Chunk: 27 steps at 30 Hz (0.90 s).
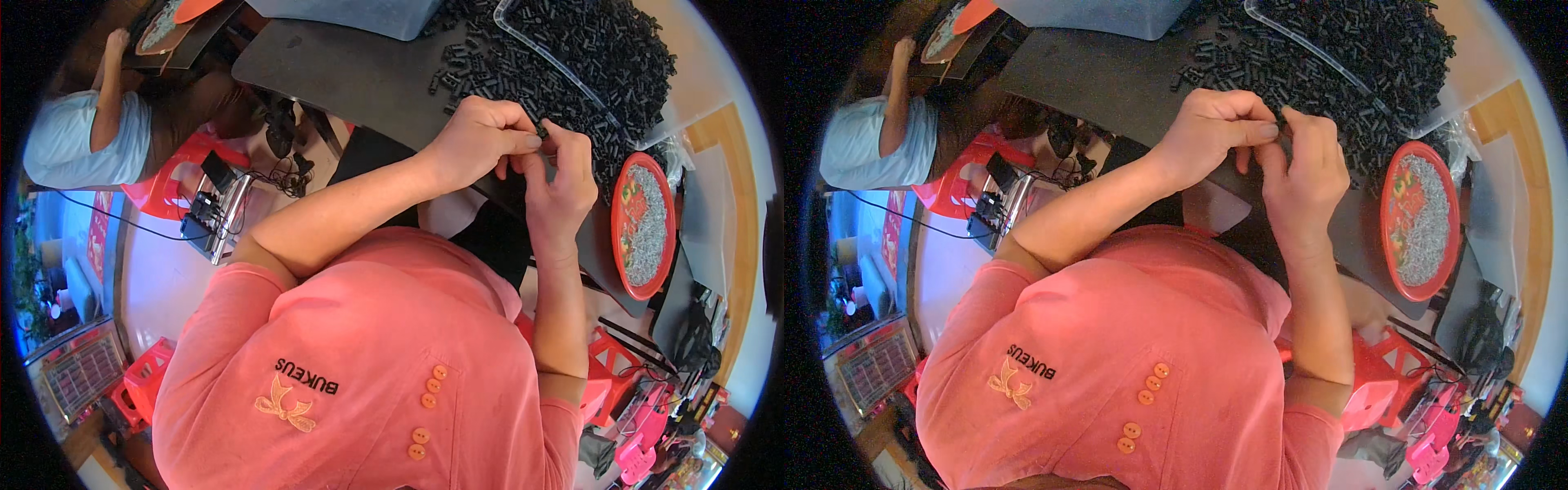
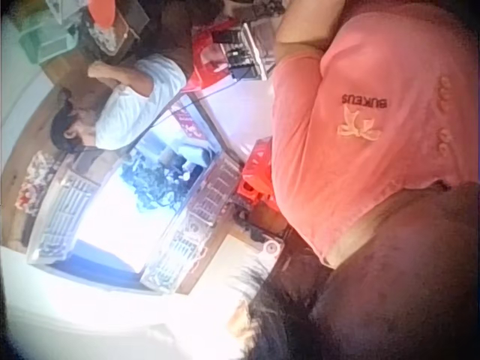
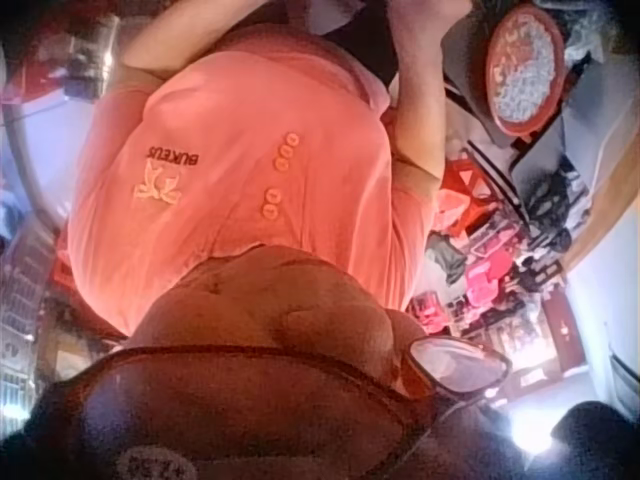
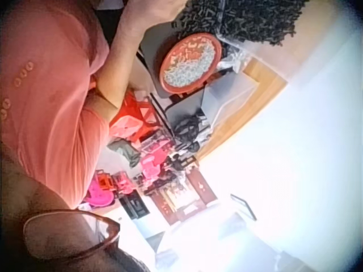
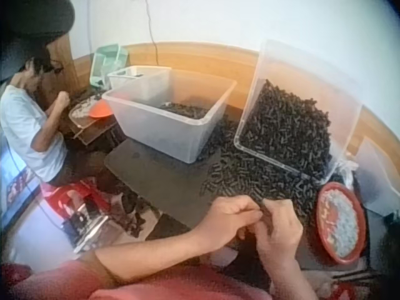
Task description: The person assembles small components by inserting metal pins from a tray into plastic pieces by hand, then stretches their hands and arms.
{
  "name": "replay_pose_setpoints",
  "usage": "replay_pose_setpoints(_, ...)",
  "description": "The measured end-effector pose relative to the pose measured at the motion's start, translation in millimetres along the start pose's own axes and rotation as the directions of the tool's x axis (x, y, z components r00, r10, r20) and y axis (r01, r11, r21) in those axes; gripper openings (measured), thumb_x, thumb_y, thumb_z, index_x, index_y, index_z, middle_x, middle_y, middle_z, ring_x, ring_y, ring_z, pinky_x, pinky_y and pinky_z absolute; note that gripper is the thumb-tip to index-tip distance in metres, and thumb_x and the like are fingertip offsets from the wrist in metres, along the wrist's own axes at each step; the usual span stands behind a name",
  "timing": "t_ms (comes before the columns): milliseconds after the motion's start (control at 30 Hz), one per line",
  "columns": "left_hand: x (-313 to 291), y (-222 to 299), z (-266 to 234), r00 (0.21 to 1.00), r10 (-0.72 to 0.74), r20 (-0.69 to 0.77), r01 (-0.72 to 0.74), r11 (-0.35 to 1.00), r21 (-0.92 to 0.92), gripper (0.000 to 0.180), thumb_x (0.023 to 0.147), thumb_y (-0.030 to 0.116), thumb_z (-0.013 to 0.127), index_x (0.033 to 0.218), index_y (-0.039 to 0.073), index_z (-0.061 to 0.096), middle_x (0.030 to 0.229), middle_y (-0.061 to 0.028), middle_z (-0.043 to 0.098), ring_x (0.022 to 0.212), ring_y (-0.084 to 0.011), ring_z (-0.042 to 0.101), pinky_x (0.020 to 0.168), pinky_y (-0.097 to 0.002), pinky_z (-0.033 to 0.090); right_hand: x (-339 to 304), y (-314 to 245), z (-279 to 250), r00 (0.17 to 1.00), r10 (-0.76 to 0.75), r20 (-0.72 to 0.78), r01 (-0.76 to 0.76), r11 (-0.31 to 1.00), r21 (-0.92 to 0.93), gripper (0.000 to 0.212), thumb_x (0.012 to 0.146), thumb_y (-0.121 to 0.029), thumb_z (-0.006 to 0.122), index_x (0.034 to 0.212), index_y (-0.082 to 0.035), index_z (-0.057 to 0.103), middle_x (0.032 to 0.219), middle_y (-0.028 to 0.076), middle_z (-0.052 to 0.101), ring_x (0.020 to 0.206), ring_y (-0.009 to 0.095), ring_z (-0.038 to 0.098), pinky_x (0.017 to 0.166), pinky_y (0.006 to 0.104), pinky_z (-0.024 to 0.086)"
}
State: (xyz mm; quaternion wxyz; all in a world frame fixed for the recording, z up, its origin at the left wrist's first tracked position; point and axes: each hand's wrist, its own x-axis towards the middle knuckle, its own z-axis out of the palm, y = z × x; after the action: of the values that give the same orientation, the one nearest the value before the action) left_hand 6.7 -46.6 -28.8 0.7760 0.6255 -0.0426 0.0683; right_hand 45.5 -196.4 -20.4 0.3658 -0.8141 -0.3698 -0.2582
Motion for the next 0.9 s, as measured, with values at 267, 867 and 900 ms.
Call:
replay_pose_setpoints(267, 2, 6, -1, 1.0, -0.025, 0.017, 0.023, 0.995, 0.093, 0.01, 0.088, 0.008, 0.067, 0.083, -0.001, 0.067, 0.069, -0.005, 0.066, 0.051, -0.0096, 0.054, 0.047, -0.0237, 0.042, 3, 6, 2, 0.951, -0.308, -0.031, 0.289, 0.92, -0.263, 0.028, 0.068, -0.012, 0.073, 0.093, -0.005, 0.063, 0.075, 0.008, 0.057, 0.061, 0.025, 0.057, 0.053, 0.0372, 0.045)
replay_pose_setpoints(867, 2, 84, -23, 0.784, 0.551, -0.285, -0.416, 0.808, 0.418, 0.012, 0.089, 0.012, 0.065, 0.082, 0.001, 0.066, 0.071, -0.0026, 0.064, 0.058, -0.0058, 0.056, 0.049, -0.0212, 0.044, -9, 1, -7, 0.99, -0.078, -0.116, 0.088, 0.993, 0.078, 0.04, 0.075, -0.004, 0.078, 0.113, -0.002, 0.063, 0.074, 0.007, 0.056, 0.059, 0.021, 0.055, 0.055, 0.0326, 0.046)
replay_pose_setpoints(900, 11, 104, -34, 0.721, 0.636, -0.275, -0.4, 0.706, 0.584, 0.012, 0.087, 0.013, 0.067, 0.082, 0.001, 0.067, 0.068, -0.0031, 0.065, 0.057, -0.0053, 0.057, 0.05, -0.0214, 0.044, -10, 3, -9, 0.994, -0.058, -0.091, 0.065, 0.994, 0.085, 0.037, 0.076, -0.004, 0.078, 0.111, -0.002, 0.064, 0.072, 0.006, 0.056, 0.058, 0.021, 0.055, 0.055, 0.0328, 0.045)
